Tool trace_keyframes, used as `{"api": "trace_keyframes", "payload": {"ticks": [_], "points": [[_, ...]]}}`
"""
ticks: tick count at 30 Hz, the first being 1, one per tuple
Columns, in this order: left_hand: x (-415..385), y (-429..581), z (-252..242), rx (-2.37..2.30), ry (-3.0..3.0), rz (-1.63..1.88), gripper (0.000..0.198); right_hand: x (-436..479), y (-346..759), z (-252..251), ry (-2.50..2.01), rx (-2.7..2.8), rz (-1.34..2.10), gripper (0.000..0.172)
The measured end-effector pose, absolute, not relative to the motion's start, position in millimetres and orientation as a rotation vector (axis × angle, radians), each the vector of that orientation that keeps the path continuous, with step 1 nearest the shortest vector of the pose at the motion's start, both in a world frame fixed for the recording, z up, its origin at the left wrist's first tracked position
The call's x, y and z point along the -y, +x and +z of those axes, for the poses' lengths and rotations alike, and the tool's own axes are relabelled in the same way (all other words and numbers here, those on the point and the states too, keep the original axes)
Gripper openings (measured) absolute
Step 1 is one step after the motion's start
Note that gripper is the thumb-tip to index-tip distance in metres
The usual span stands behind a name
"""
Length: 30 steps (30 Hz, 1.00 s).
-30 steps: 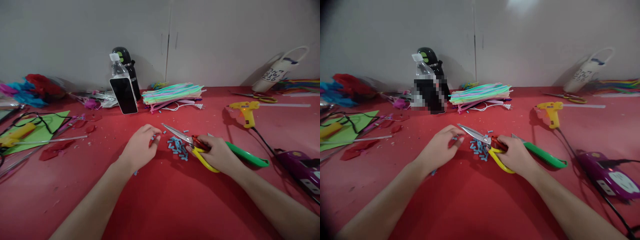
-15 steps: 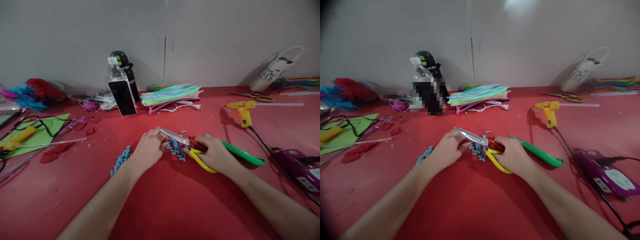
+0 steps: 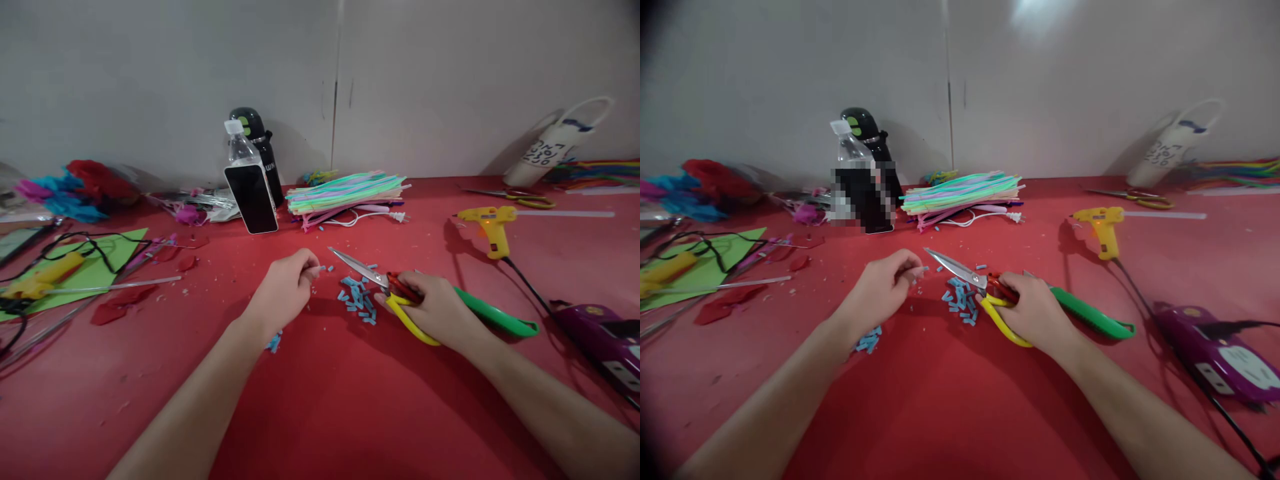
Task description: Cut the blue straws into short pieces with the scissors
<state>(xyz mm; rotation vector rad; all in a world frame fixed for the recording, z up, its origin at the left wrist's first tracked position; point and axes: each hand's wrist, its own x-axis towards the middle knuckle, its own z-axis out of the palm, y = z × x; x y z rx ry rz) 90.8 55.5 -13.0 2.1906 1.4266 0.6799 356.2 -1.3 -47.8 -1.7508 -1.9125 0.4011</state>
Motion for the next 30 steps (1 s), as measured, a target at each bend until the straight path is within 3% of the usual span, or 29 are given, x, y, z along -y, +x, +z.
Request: {"api": "trace_keyframes", "payload": {"ticks": [7,30], "points": [[-61.4,71.2,-8.6,-1.338,2.044,0.871,0.011,0.5,355.6,-48.3,-1.761,1.963,0.359,0.045],[-48.0,68.1,-3.9,-1.245,2.240,0.901,0.027,2.2,355.7,-49.6,-1.740,2.012,0.442,0.044]]}}
